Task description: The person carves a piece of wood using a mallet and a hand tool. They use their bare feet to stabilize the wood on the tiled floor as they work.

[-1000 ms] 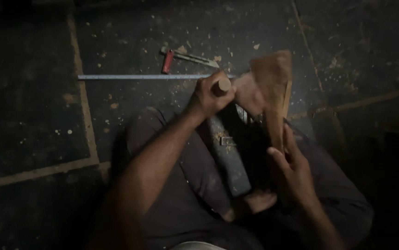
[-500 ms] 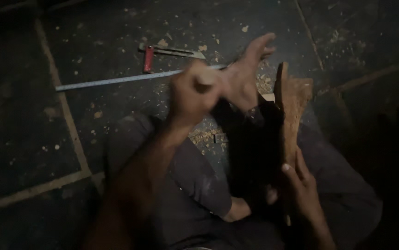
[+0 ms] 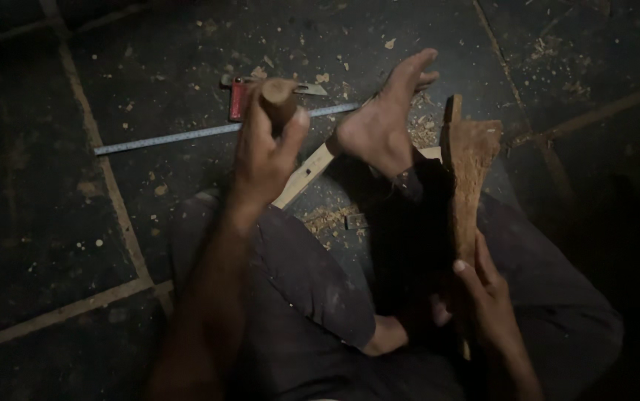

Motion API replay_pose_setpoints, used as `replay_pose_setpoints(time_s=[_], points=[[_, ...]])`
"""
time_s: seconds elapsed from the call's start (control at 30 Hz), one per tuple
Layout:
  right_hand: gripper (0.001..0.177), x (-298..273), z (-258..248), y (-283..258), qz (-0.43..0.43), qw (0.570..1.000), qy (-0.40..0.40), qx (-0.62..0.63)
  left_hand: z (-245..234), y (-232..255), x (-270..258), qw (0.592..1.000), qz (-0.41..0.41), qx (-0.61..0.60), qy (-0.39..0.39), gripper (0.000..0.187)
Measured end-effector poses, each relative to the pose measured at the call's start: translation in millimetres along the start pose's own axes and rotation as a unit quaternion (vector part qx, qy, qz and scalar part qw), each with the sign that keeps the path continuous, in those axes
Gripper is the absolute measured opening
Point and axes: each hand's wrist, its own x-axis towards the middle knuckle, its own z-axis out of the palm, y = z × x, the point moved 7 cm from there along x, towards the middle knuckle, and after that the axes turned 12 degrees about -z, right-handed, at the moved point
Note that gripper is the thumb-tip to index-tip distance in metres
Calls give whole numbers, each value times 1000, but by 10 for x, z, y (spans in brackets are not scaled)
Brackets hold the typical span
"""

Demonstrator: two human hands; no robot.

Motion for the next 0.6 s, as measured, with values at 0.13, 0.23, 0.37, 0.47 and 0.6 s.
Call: replay_pose_setpoints(time_s=[0.13,0.23,0.37,0.47,0.6], points=[[79,12,-7,26,-11,1000,-7,-6,-10,-211,16,992,-51,-102,49,29],[76,-4,-12,22,-10,1000,6,0,34,-508,-27,965,-163,-201,34,30],[76,-32,-16,41,0,1000,7,-20,82,-630,-41,956,-194,-215,51,38],[73,-76,-38,42,-19,1000,15,-18,126,-624,-9,956,-170,-237,38,39],[75,-86,-99,-1,-109,994,-11,2,213,-679,-24,966,-200,-165,16,34]])
